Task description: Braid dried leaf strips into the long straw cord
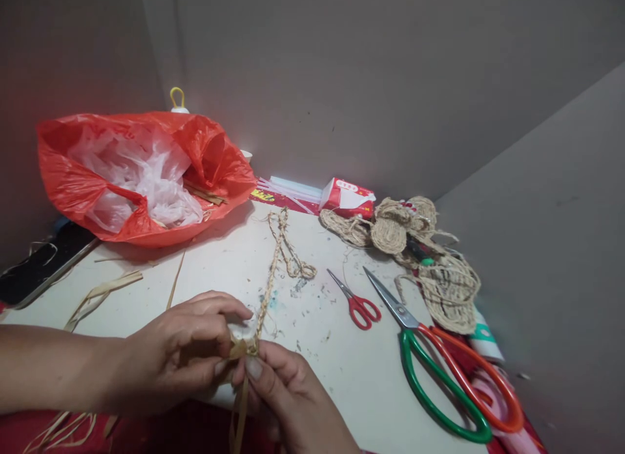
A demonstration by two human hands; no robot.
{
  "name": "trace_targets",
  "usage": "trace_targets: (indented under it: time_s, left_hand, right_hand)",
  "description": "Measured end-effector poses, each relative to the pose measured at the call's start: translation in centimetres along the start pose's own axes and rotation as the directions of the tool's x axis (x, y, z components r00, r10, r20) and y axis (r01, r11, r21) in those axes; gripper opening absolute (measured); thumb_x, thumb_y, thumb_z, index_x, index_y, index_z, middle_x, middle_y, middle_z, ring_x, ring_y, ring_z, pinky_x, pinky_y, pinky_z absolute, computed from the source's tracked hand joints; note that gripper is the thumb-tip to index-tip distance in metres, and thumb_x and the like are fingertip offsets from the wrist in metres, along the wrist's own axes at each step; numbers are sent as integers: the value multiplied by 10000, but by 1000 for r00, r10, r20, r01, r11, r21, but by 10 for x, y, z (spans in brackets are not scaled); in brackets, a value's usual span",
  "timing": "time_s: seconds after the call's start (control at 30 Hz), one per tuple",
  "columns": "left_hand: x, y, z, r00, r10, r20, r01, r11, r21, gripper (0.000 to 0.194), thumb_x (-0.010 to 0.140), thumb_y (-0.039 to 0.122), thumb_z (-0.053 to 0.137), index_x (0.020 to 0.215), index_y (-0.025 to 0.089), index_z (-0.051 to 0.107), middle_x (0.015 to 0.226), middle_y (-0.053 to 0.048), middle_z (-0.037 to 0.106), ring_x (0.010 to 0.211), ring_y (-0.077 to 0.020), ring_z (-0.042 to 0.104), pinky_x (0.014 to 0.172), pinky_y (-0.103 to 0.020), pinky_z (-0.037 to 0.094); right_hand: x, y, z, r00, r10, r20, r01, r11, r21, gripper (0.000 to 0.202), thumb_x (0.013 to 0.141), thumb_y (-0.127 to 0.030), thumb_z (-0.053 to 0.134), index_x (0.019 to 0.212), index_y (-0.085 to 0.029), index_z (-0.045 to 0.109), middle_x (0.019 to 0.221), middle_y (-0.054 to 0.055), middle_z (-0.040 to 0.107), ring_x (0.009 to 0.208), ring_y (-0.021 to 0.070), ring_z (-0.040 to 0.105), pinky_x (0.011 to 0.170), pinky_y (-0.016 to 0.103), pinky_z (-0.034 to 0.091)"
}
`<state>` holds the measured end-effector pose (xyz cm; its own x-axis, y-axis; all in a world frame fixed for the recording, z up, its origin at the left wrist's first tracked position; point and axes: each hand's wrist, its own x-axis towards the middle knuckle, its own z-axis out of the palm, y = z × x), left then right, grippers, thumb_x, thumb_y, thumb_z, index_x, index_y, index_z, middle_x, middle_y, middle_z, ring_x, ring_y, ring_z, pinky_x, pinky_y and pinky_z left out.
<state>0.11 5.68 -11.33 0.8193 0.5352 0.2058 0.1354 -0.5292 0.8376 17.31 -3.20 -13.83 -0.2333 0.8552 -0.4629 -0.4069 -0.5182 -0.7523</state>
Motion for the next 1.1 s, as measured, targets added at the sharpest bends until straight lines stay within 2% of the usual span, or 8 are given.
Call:
trace_targets:
  time_s: [0.17, 0.27, 0.4, 0.57, 0.7, 0.9, 1.03, 1.1]
  left_hand:
    - [-3, -3, 1, 991, 126, 34, -128, 990, 50, 192, 704, -4, 512, 776, 153, 597, 1081, -86, 593, 1129, -178, 487, 999, -274, 346]
    - [-2, 0, 0, 990, 22, 141, -10, 996, -87, 166, 728, 11, 472, 725, 163, 537, 889, -48, 610, 885, -140, 564, 832, -233, 430]
    - [-1, 2, 0, 945, -177, 274, 256, 923, -288, 133, 740, 68, 482, 670, 170, 434, 786, -16, 561, 656, -92, 472, 596, -197, 387]
    - [1, -3, 2, 890, -267, 369, 420, 796, -437, 113, 757, 123, 514, 721, 171, 419, 737, 0, 532, 613, -75, 418, 538, -190, 338]
    - [2, -4, 0, 818, -378, 435, 566, 667, -485, 137, 846, 250, 505, 774, 173, 418, 661, 25, 531, 553, -58, 428, 514, -174, 337]
    - [5, -5, -5, 819, -340, 462, 561, 645, -519, 352, 833, 498, 525, 784, 161, 436, 648, 17, 546, 597, -74, 507, 564, -195, 401]
    - [6, -6, -3, 814, -373, 445, 578, 594, -559, 349, 808, 480, 576, 776, 165, 430, 550, 60, 486, 455, -37, 392, 438, -156, 301]
    - [6, -9, -2, 829, -360, 428, 559, 556, -615, 322, 786, 429, 624, 818, 171, 433, 599, 55, 513, 467, -39, 421, 448, -160, 333]
  right_hand:
    - [0, -4, -1, 999, 38, 9, -39, 998, 39, 334, 767, -449, 681, 706, -138, 576, 508, -73, 359, 426, 32, 189, 387, 162, 135]
    - [1, -3, -3, 998, 39, 39, -42, 995, 89, 312, 786, -424, 667, 708, -138, 572, 491, -77, 368, 400, 23, 199, 374, 150, 141]
    - [3, 1, -8, 997, 43, 60, -50, 991, 121, 273, 803, -390, 656, 726, -140, 577, 511, -77, 368, 392, 19, 188, 359, 146, 140]
    - [2, 2, -11, 992, 43, 117, -54, 994, 93, 259, 832, -378, 620, 750, -135, 584, 539, -61, 381, 412, 35, 223, 372, 166, 160]
    - [3, 1, -11, 989, 50, 136, -64, 993, 100, 260, 850, -370, 600, 761, -127, 580, 554, -57, 364, 436, 39, 209, 394, 173, 143]
    - [4, 0, -13, 987, 50, 153, -64, 994, 91, 269, 873, -374, 568, 779, -122, 585, 523, -73, 311, 432, 43, 167, 392, 177, 127]
    - [4, 0, -13, 986, 53, 156, -59, 998, 34, 309, 864, -425, 568, 772, -130, 565, 524, -70, 336, 419, 38, 185, 383, 179, 125]
    - [3, 0, -12, 987, 63, 149, -63, 998, -1, 335, 866, -449, 557, 747, -135, 541, 529, -70, 327, 426, 38, 182, 390, 183, 119]
